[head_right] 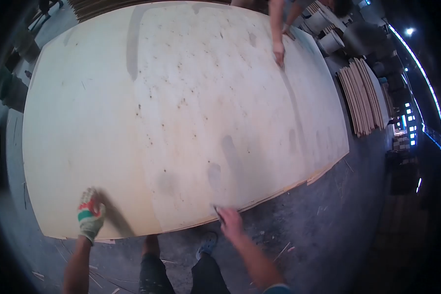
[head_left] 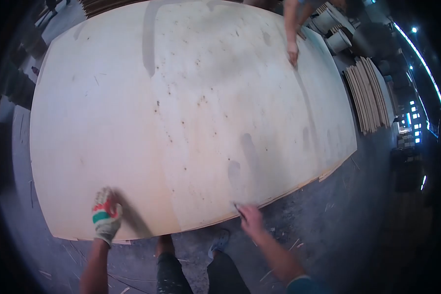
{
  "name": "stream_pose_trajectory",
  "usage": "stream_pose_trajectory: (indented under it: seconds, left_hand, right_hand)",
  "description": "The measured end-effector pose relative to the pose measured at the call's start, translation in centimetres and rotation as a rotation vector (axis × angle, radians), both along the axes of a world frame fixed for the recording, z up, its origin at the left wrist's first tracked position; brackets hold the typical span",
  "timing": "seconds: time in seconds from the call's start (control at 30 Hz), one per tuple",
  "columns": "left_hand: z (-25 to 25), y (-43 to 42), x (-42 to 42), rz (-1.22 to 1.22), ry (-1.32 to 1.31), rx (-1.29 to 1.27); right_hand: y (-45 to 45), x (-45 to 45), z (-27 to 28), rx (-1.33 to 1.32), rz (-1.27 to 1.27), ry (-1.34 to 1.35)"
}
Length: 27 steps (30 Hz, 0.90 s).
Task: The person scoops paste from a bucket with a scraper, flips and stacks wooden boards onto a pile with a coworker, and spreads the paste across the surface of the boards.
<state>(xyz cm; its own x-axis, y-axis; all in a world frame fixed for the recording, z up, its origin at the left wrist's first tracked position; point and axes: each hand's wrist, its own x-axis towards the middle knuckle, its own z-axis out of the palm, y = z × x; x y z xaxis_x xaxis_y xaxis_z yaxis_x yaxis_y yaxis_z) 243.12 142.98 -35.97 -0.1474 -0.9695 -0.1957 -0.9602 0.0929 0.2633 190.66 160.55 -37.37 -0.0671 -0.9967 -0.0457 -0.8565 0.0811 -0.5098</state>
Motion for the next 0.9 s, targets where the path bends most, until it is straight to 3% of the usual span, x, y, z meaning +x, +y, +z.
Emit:
stream_pose_trajectory:
  seconds: [0.07, 0.2, 0.23, 0.33, 0.37, 0.43, 0.5, 0.53, 0.63, 0.73, 0.83, 0.9]
  left_hand:
    - [-0.2, -3.9, 4.0, 0.061, -0.044, -0.061]
    - [-1.1, -13.5, 13.2, 0.306, -0.227, -0.066]
    - [0.4, -15.4, 13.9, 0.415, -0.274, 0.048]
    - [-0.8, -18.2, 18.1, 0.434, -0.3, 0.334]
    - [-1.7, -18.3, 18.3, 0.5, -0.245, 0.385]
    - [-0.7, -18.3, 17.9, 0.52, -0.182, 0.387]
    - [0.2, -18.5, 17.6, 0.544, -0.158, 0.395]
    - [0.4, -18.8, 17.5, 0.555, -0.165, 0.405]
    - [0.8, -19.7, 17.3, 0.592, -0.156, 0.433]
    - [1.5, -19.5, 17.6, 0.587, -0.152, 0.461]
    - [1.4, -19.1, 17.5, 0.569, -0.137, 0.438]
    - [1.5, -19.1, 17.4, 0.564, -0.149, 0.438]
  right_hand:
    - [0.4, 6.4, 0.1, -0.002, -0.166, -0.12]
    - [-9.9, 15.9, 0.9, 0.109, -0.414, -0.523]
    - [-14.7, 17.4, 2.7, 0.1, -0.47, -0.552]
    - [-28.4, 19.4, 5.7, 0.167, -0.622, -0.561]
    - [-32.1, 18.5, 3.1, 0.092, -0.507, -0.499]
    - [-40.7, 19.6, 1.7, -0.113, -0.556, -0.999]
    - [-49.5, 20.5, -0.4, -0.087, -0.653, -1.345]
    - [-53.1, 19.6, -3.4, 0.061, -0.597, -1.117]
    - [-59.7, 23.3, -2.3, -0.094, -0.396, 0.09]
    - [-58.6, 21.8, -2.6, -0.13, 0.095, 0.008]
    - [-50.1, 18.7, -1.4, 0.034, 0.313, -0.128]
    - [-42.3, 17.9, -1.2, 0.012, 0.422, -0.1]
